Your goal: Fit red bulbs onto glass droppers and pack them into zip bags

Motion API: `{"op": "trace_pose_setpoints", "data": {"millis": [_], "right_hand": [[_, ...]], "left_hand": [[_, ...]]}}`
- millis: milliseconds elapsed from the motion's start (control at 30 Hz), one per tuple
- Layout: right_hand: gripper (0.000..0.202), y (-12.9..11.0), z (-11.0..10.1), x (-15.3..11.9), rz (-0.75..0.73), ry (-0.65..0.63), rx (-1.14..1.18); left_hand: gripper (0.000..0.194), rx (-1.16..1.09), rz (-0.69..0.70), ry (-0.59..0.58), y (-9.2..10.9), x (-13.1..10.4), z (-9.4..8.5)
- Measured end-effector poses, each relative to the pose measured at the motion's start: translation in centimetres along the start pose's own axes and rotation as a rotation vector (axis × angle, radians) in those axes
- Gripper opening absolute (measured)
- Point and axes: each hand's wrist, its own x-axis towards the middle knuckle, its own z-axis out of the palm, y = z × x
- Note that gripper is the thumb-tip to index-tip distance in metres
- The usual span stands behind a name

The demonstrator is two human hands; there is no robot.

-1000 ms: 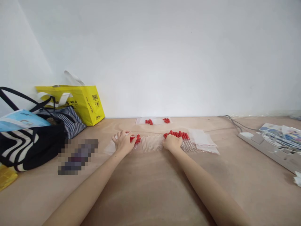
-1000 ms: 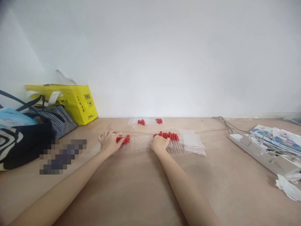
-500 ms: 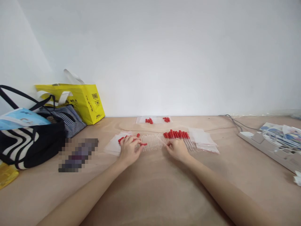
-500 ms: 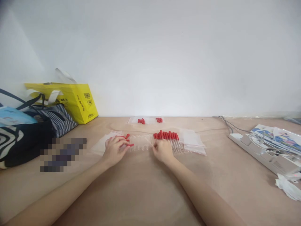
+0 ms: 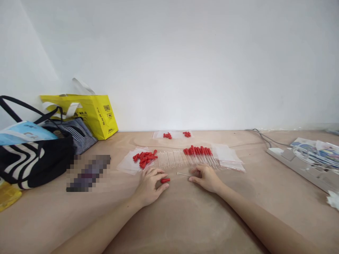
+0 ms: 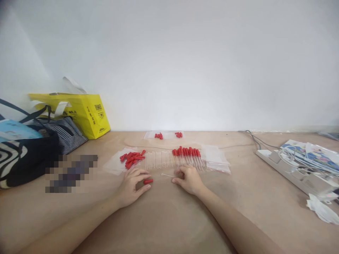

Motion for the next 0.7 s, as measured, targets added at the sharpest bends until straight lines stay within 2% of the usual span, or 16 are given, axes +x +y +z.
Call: {"op": "trace_pose_setpoints", "data": {"millis": [267,433,533,700], "right_hand": [[0.017,-0.7,1.5,0.6,-0.026,0.003,-0.111],[0.018,-1.0,2.2,0.2,-0.045,0.093,-0.222],[0.017,-1.2,2.4,-0.2,-0.079,0.131,-0.158],[0.02,-1.9,2.3,-0.8,-0.224,0.151,-0.042]], "left_hand": [[0.015,-0.014,0.038,0.059,0.8,0.7,0.4],[0.013,-0.018,0.006,0.065,1.0,1.0,0.8],[0.013,-0.034,-0.001,0.074,0.9,1.0,1.0],[0.018,-0.025,0.017,0.057,0.8,0.9,1.0]]}}
